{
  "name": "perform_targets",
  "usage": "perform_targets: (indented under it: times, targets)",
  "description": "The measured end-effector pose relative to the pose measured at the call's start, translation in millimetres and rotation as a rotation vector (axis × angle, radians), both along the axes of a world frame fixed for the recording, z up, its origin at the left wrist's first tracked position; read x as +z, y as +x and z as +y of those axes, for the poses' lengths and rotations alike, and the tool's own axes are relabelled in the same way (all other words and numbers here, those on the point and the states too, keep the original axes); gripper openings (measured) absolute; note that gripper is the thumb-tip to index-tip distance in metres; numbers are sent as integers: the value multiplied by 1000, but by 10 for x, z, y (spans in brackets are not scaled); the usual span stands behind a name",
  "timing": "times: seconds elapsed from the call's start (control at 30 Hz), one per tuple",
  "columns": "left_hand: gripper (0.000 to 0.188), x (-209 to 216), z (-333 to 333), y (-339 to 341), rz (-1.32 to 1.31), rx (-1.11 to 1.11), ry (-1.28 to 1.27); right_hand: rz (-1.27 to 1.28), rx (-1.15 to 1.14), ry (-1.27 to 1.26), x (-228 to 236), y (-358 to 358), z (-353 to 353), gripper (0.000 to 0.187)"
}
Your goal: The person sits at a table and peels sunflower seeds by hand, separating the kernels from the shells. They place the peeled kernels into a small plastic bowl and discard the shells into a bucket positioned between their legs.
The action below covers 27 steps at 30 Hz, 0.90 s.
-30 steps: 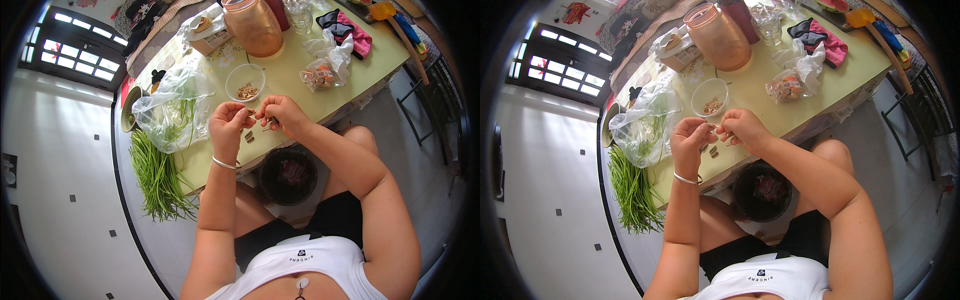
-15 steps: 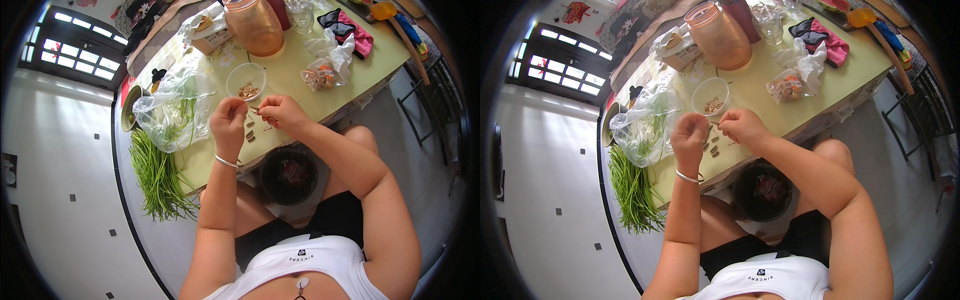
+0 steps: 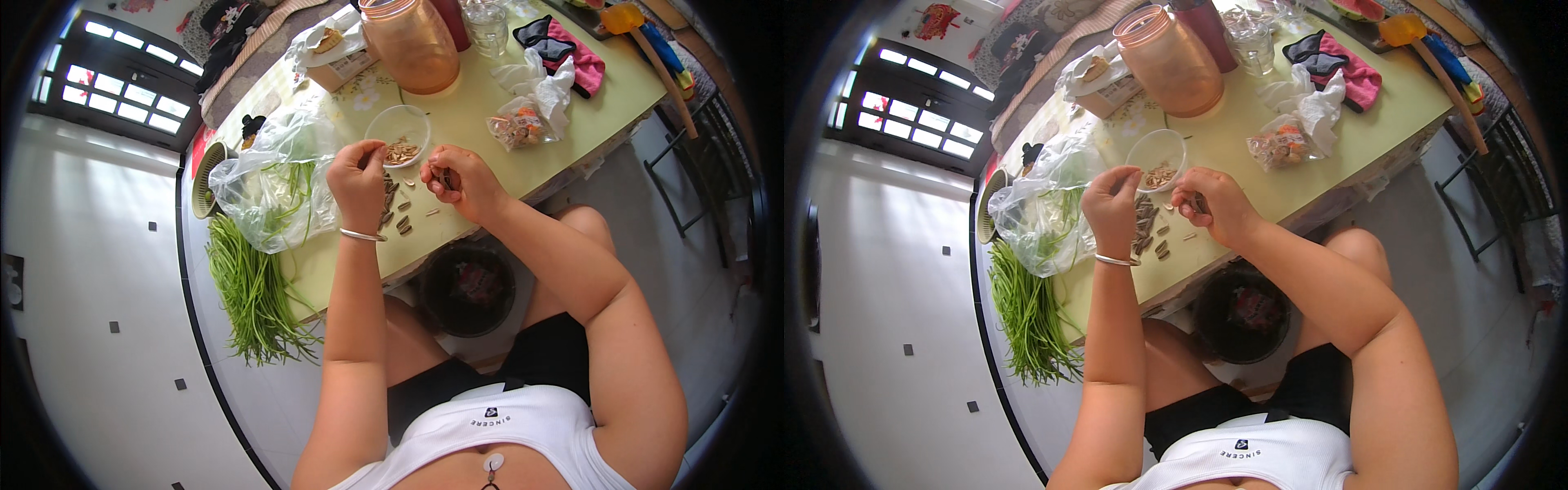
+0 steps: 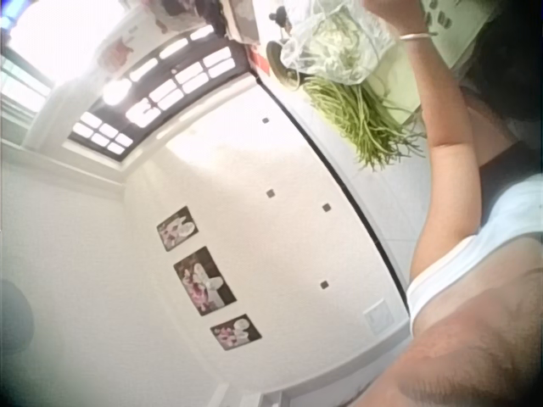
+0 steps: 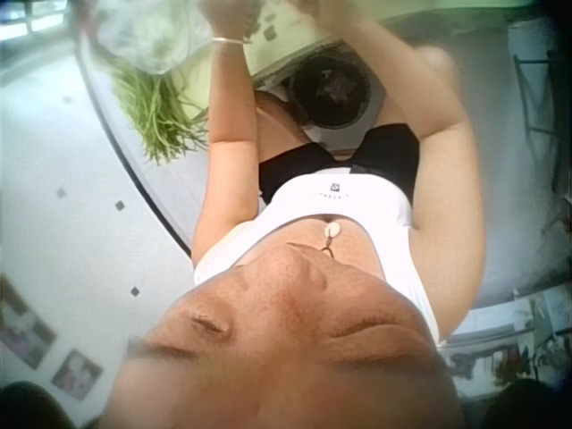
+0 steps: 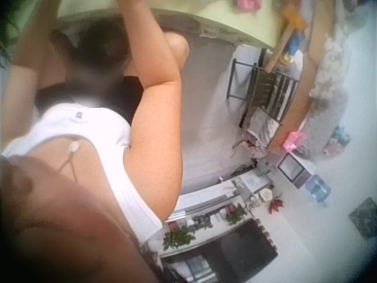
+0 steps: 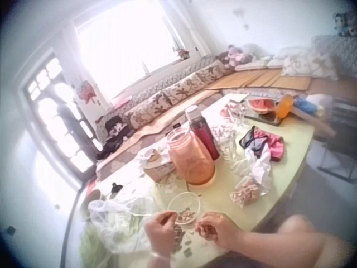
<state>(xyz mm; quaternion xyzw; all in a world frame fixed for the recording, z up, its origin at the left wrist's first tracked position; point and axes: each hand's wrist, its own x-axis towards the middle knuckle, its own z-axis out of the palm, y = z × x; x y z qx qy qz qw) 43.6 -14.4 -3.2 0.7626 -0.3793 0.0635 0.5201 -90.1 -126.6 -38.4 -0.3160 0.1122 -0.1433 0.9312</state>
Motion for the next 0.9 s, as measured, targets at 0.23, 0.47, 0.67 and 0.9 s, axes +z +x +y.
perform_targets:
  times: [0.23, 0.47, 0.67, 0.9]
  targets:
    - [11, 114, 83, -22, 164, -70, 65, 45, 58, 68, 49, -11, -1, 13]
    - [13, 349, 119, -368, 379, -364, 127, 198, 105, -2, 25, 1, -4, 30]
    - [9, 125, 348, -308, -137, -123, 561, 202, 32, -288, 10, -4, 28, 27]
    - [6, -6, 370, -252, -400, -116, 704, 172, -4, -617, -62, -9, 61, 14]
